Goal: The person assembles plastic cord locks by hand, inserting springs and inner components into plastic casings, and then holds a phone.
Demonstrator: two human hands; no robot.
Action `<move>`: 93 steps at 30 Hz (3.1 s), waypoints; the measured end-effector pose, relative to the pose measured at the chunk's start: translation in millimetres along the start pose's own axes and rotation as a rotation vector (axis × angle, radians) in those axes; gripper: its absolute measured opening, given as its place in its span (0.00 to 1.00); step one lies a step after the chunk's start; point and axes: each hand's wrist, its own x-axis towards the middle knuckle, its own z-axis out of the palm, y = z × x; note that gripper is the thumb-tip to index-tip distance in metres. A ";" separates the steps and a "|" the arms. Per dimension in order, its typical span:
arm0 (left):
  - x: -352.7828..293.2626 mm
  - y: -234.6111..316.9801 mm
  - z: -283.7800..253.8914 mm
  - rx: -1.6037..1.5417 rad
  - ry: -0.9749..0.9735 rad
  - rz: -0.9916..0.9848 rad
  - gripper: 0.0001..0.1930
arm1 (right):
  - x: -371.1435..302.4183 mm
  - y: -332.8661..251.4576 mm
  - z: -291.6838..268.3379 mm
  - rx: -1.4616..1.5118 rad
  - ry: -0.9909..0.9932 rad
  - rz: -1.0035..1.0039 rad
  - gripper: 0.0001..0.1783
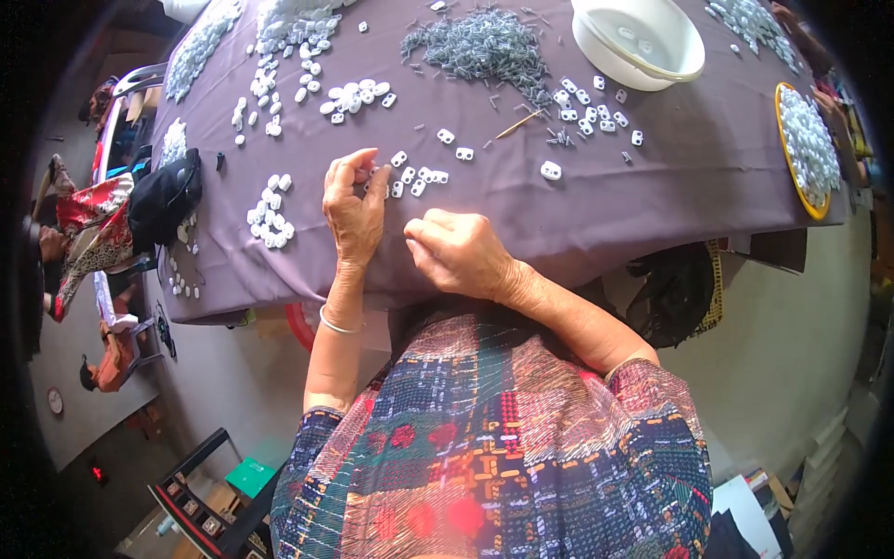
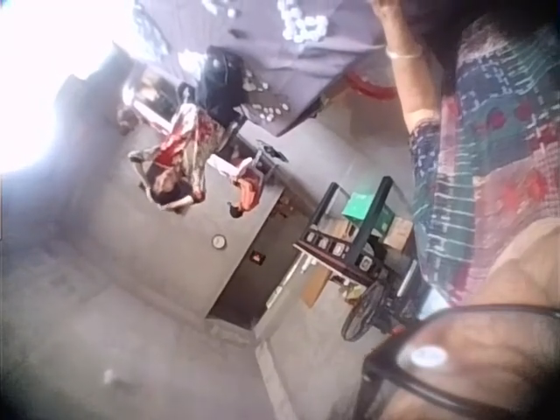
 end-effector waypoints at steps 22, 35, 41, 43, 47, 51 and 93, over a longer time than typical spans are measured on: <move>-8.0 -1.6 -3.7 -0.148 0.102 -0.113 0.14 | 41.9 45.7 -30.5 -0.743 -0.056 0.210 0.10; 4.8 2.3 -2.0 -0.165 0.102 -0.116 0.09 | 45.6 53.8 -36.9 -0.505 0.189 0.153 0.11; -0.6 0.9 -0.3 -0.172 0.098 -0.142 0.10 | 38.8 55.5 -37.0 -0.476 0.190 0.116 0.12; -2.1 -0.2 -1.0 -0.162 0.088 -0.141 0.10 | 38.1 54.0 -36.4 -0.457 0.220 0.124 0.12; 1.5 4.3 -1.2 -0.125 0.135 -0.108 0.09 | 40.0 54.6 -37.4 -0.430 0.298 0.076 0.12; 1.4 2.2 0.2 -0.140 0.161 -0.114 0.09 | 41.7 55.5 -36.7 -0.429 0.287 0.034 0.12; -0.7 -9.3 0.8 -0.018 0.243 -0.139 0.08 | 62.6 46.7 -37.7 -0.683 -0.207 0.323 0.09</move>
